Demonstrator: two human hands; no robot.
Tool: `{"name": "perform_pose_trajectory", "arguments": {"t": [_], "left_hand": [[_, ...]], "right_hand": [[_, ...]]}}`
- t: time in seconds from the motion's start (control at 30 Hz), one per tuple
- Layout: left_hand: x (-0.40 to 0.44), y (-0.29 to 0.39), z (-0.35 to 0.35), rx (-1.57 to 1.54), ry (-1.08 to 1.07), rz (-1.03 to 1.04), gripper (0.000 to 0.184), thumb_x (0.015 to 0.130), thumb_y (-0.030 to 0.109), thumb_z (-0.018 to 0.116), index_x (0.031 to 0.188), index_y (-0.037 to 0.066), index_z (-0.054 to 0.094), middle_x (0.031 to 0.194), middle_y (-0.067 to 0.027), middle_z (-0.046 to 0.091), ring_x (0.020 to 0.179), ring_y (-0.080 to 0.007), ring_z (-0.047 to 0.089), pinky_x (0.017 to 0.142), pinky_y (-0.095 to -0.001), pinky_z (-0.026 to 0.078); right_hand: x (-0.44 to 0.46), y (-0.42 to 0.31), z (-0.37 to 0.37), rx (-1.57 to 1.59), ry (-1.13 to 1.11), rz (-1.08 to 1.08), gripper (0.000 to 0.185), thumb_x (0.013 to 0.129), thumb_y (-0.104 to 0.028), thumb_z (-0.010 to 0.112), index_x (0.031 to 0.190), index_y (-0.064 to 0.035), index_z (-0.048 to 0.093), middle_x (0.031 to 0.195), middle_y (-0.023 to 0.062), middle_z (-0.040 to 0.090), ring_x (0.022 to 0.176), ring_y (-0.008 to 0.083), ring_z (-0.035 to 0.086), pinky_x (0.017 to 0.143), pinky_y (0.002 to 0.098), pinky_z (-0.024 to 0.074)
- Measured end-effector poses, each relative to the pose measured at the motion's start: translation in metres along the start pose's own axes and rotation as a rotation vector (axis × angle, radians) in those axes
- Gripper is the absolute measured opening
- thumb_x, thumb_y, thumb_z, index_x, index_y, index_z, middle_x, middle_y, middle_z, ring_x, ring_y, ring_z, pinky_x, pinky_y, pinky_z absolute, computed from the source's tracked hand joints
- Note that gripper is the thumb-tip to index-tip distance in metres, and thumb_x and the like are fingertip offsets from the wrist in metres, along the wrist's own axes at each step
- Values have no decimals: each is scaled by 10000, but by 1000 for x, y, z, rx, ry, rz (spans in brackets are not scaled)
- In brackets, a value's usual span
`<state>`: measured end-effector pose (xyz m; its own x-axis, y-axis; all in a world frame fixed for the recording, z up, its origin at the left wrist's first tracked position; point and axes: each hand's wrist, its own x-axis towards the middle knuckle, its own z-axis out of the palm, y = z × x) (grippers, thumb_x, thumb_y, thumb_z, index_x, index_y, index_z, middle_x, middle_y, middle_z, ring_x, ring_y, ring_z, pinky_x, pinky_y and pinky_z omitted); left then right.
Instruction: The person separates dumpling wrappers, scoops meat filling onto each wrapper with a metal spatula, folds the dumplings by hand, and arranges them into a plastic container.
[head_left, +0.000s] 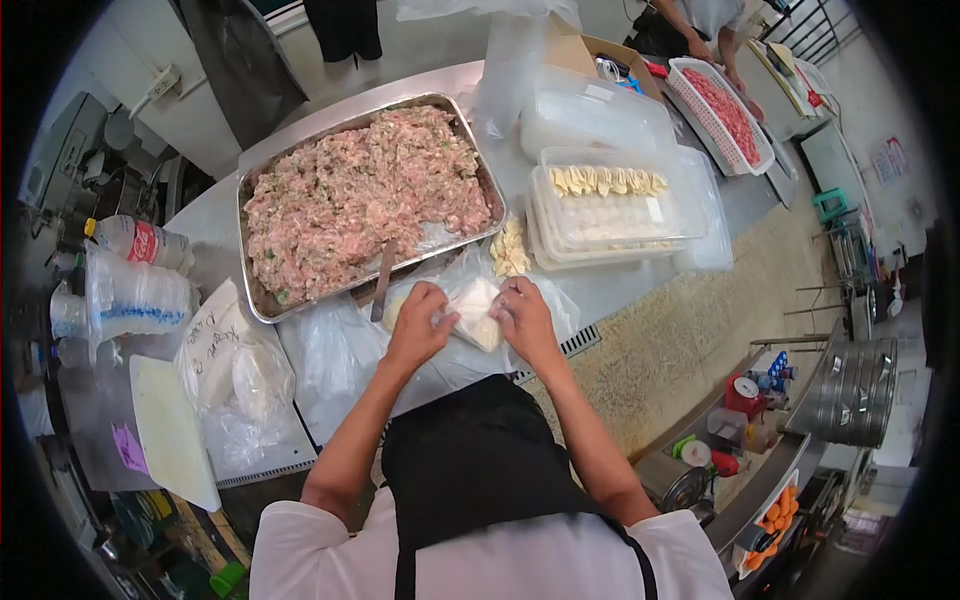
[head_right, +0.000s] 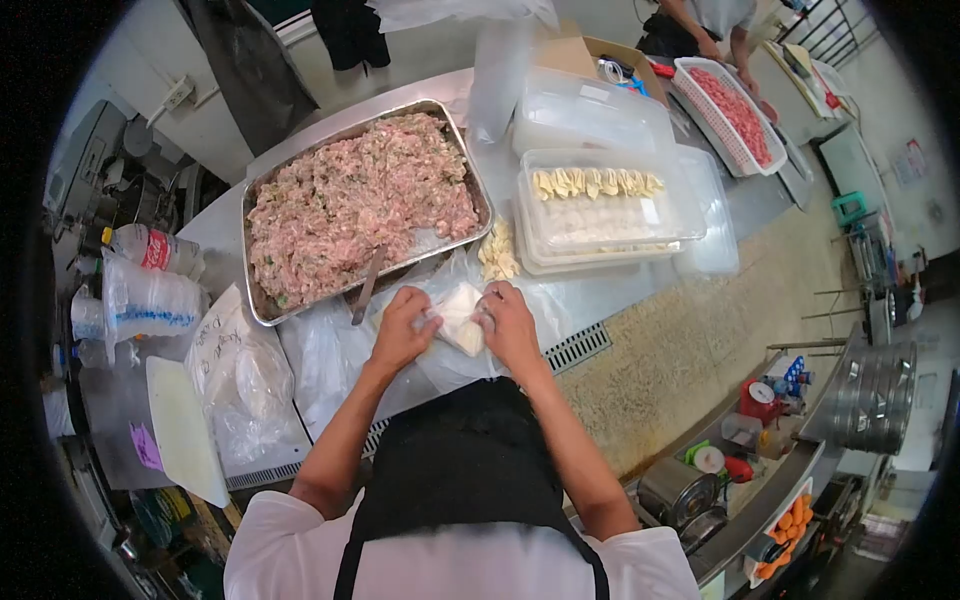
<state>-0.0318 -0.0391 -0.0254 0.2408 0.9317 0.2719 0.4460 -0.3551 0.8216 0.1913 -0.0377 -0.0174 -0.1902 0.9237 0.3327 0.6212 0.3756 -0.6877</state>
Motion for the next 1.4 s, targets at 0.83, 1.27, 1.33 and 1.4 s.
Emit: {"name": "perform_pose_trajectory", "arguments": {"t": [0.83,1.27,1.33,1.4], "left_hand": [[18,-23,31,-23,85,-291,502,905,0,462,1404,24,506,1219,-231,647,1129,-394,622,987,-407,472],[-24,44,28,-48,328,-274,422,844,-58,566,1254,-20,474,1144,-245,607,1082,-418,610,931,-423,494],[-35,47,35,19,293,-269,395,807,-71,571,1186,-15,474,1099,-238,590,1045,-423,601,897,-443,492],[-53,42,40,83,257,-274,369,771,-85,576,1117,-10,474,1053,-231,573,1009,-428,592,863,-462,490]], "right_hand": [[-24,21,-65,48,-202,-80,327,725,-47,743,1045,-65,678,1004,119,671,976,366,616,828,434,466],[-28,-41,-81,298,-279,52,363,801,-36,698,1158,-53,634,1101,174,631,1033,366,612,912,428,507],[-16,-37,-48,145,-238,31,500,776,-91,741,1250,-71,585,1194,186,585,1111,370,570,946,438,489],[-7,-34,-25,-6,-200,12,644,750,-146,785,1342,-89,536,1287,199,539,1189,375,528,981,448,471]]}}
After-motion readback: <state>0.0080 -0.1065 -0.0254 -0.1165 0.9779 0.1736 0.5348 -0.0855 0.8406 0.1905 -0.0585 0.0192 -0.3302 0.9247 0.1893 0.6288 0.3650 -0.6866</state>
